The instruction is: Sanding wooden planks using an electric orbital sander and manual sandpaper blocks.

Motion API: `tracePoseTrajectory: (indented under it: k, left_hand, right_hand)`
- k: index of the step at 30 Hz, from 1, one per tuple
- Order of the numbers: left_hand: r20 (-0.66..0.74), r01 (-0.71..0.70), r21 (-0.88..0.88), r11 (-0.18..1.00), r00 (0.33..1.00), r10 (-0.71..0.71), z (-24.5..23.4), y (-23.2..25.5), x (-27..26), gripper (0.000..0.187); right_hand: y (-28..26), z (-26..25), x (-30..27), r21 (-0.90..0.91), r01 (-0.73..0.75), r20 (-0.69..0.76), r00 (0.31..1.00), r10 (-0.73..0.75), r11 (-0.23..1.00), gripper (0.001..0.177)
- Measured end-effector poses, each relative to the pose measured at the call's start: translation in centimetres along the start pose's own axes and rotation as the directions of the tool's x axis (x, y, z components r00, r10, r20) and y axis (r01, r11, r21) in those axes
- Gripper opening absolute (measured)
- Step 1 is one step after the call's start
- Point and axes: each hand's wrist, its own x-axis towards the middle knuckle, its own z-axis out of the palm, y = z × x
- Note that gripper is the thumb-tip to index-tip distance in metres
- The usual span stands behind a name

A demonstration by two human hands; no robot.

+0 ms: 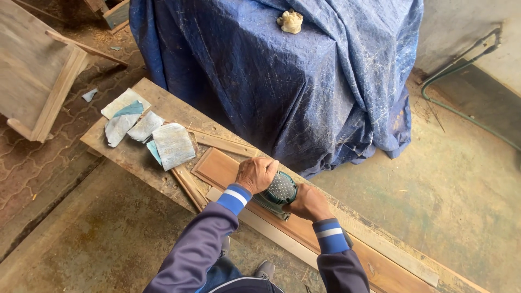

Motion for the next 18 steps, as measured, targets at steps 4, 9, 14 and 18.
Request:
tracePoseTrajectory:
  k: [4,9,14,18]
  left_hand:
    - [-0.008,0.009,0.016,1.000,1.000,-0.009,-0.3,0.0,0.3,0.038]
    - [0.020,0.035,0.009,0.999,0.999,-0.036,1.2,1.6,-0.4,0.037]
    - [-0.030,-0.041,-0.061,0.997,0.999,0.039,4.6,3.5,-1.2,0.040]
    - [0.004,-0.042,-0.051,0.998,0.999,0.042,7.3,5.4,-2.0,0.040]
  right_hand:
    - [0.0,0.0,0.2,-0.011,-0.012,-0.004,1.000,0.012,1.000,0.052]
    - [2.3,0.3,-0.4,-0.004,-0.013,-0.004,1.000,0.013,1.000,0.052]
    - [6.5,0.9,-1.7,-0.025,-0.086,0.051,0.995,0.087,0.996,0.047]
    - [10.6,1.8,-2.8,-0.029,-0.119,0.096,0.988,0.121,0.992,0.045]
